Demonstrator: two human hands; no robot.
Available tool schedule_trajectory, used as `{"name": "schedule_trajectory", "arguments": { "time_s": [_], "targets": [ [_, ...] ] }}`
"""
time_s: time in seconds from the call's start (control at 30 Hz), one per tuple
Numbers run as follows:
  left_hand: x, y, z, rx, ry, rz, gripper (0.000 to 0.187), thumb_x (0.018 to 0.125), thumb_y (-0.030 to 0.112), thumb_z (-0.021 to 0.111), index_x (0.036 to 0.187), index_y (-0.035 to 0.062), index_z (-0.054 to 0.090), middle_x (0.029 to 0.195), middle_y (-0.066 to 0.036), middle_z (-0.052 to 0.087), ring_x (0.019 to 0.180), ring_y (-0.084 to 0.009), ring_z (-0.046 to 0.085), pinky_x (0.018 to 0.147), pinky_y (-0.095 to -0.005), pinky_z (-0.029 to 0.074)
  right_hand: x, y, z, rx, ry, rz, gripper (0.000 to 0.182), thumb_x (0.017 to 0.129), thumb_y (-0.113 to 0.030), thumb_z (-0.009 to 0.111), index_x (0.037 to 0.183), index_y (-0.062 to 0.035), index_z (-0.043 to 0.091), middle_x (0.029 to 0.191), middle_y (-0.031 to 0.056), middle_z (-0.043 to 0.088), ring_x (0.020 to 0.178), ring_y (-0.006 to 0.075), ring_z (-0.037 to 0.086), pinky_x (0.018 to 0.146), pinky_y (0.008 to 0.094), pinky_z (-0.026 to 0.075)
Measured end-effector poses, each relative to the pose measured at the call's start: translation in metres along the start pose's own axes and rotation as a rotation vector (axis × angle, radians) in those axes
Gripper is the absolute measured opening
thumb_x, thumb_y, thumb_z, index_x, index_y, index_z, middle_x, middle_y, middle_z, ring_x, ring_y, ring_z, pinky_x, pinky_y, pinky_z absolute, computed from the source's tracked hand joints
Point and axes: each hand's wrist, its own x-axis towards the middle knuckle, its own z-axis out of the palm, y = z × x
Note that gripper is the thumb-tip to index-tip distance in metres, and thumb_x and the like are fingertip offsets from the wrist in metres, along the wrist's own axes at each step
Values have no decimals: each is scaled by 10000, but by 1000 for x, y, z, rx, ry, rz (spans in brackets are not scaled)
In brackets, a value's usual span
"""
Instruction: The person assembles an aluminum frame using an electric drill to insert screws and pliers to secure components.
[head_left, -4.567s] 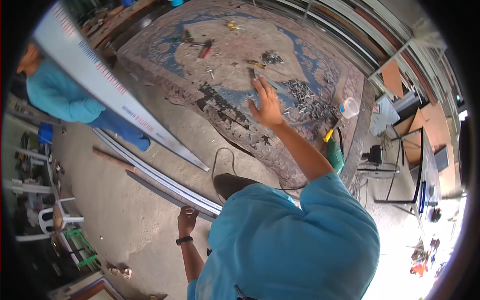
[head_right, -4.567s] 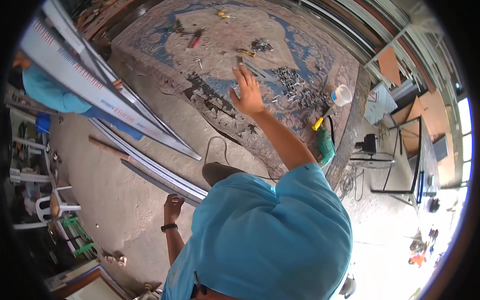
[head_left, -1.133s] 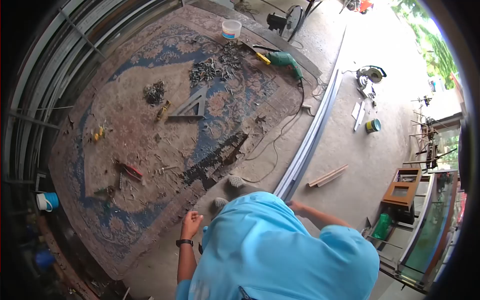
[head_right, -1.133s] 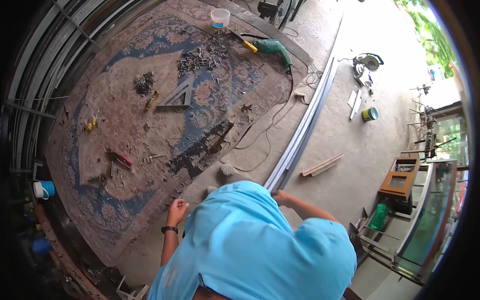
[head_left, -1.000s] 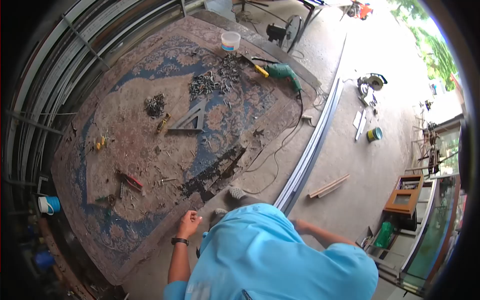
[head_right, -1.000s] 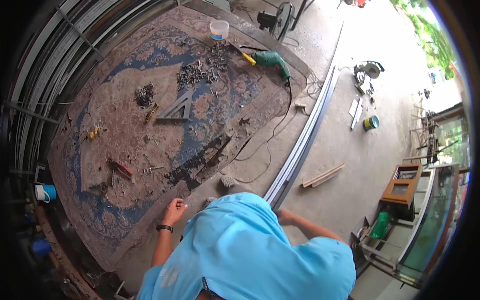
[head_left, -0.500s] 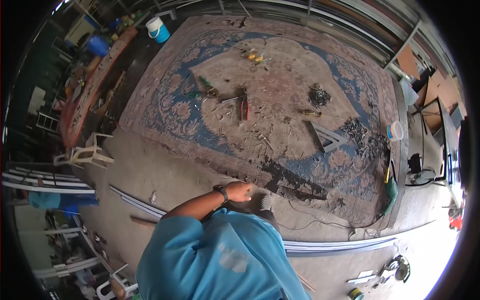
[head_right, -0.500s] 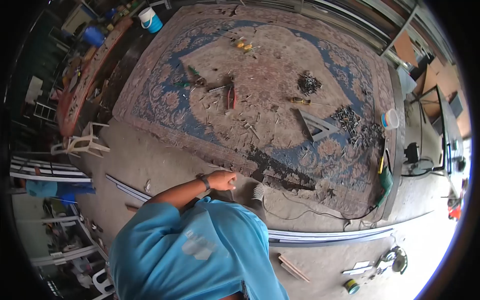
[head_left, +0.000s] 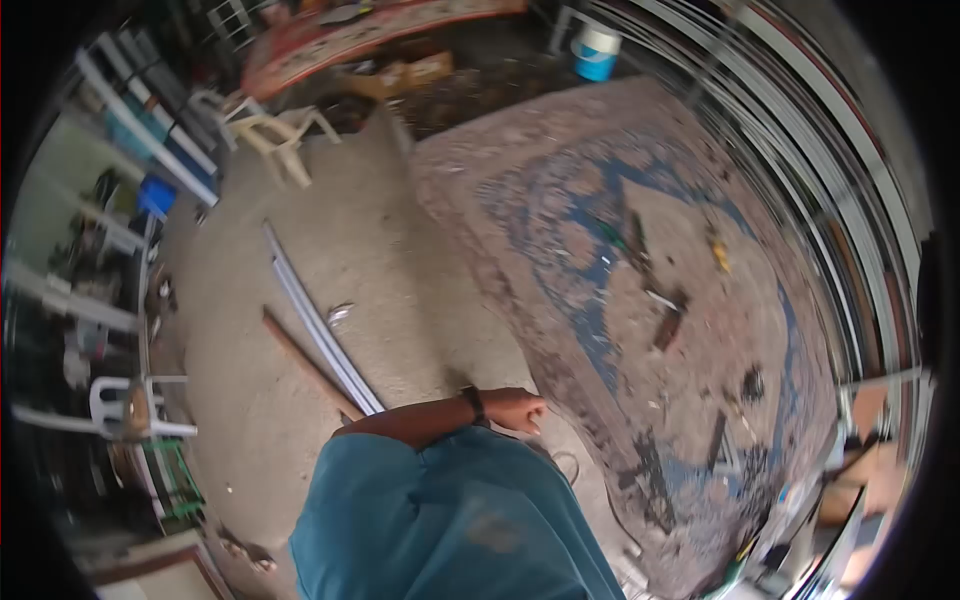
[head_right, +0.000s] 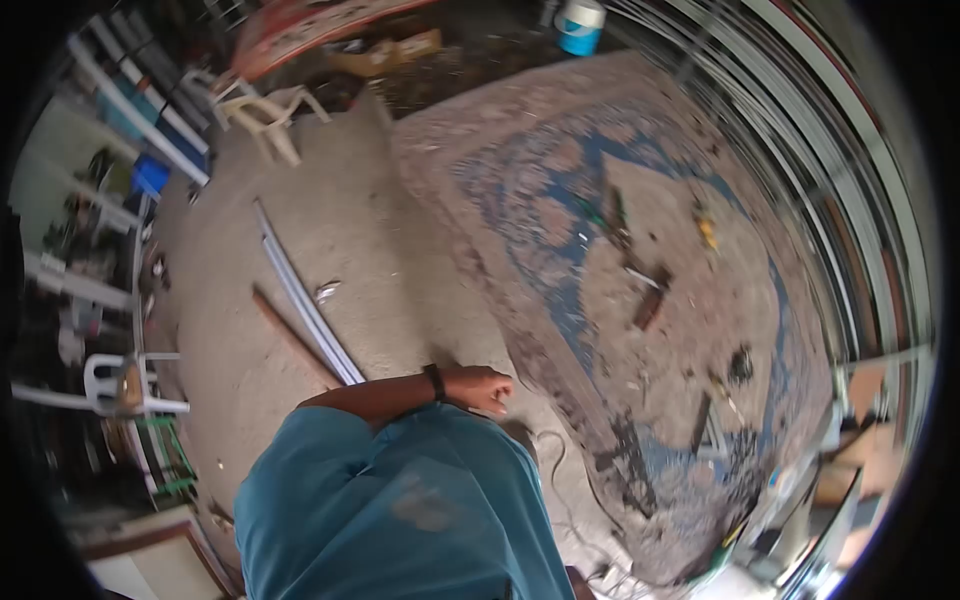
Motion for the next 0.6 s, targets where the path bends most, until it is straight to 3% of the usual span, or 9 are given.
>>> {"name": "schedule_trajectory", "arguments": {
  "time_s": [0.07,0.13,0.17,0.2,0.23,0.33,0.43,0.5,0.6],
  "targets": [
    [-20,0,-35,-88,-20,36,597,872,431,805,1271,33,606,1118,-167,724,1013,-303,719,874,-426,554,50,-27,-18,-52,-148,-141,321,975,-276,625,1119,-10,734,1033,153,739,962,251,697,894,412,524],
    [-37,17,-73,-159,-88,57,708,865,458,820,1383,57,551,1217,-160,697,1141,-297,680,956,-448,525,98,-205,36,-204,-120,-173,329,974,-267,627,1175,-8,660,1120,166,664,987,243,638,914,365,469],
    [-44,23,-90,-171,-128,79,776,860,469,828,1445,69,514,1264,-154,681,1214,-295,652,1005,-459,504,136,-226,47,-166,-106,-251,256,977,-230,613,1049,6,680,980,158,681,848,230,652,804,352,492],
    [-44,13,-81,-265,35,238,820,849,437,848,1485,73,479,1291,-151,669,1261,-293,620,1043,-467,480,174,-247,57,-129,-93,-329,244,980,-194,598,923,20,701,839,149,698,708,217,666,694,340,516],
    [-44,0,-77,-347,200,399,870,839,405,867,1525,77,444,1317,-148,657,1309,-291,589,1081,-474,455,202,-305,108,-206,-168,-394,243,978,-181,595,897,25,696,833,141,694,708,212,658,684,333,510],
    [-79,20,-146,-315,499,589,909,820,309,896,1559,73,421,1299,-141,677,1266,-268,619,1088,-447,462,269,-449,246,-373,-340,-479,224,969,-137,592,858,25,698,816,112,686,713,193,640,671,325,499],
    [-122,-12,-217,-532,260,327,852,824,223,889,1542,70,457,1264,-130,703,1193,-250,662,1048,-423,501,333,-520,296,-586,-466,-460,209,973,-132,603,871,15,711,800,82,679,727,170,628,686,320,496],
    [-146,-39,-255,-452,363,270,653,896,141,797,1481,47,524,1220,-132,724,1111,-228,702,968,-384,548,382,-546,309,-598,-596,-290,245,1004,-167,605,864,5,710,770,56,660,733,157,612,711,313,493],
    [-157,-108,-293,-452,429,166,446,973,95,687,1402,21,592,1189,-165,732,1052,-253,727,919,-379,567,460,-592,357,-902,-730,-289,323,1060,-230,578,910,15,726,894,81,721,850,191,680,778,341,533]
  ]
}}
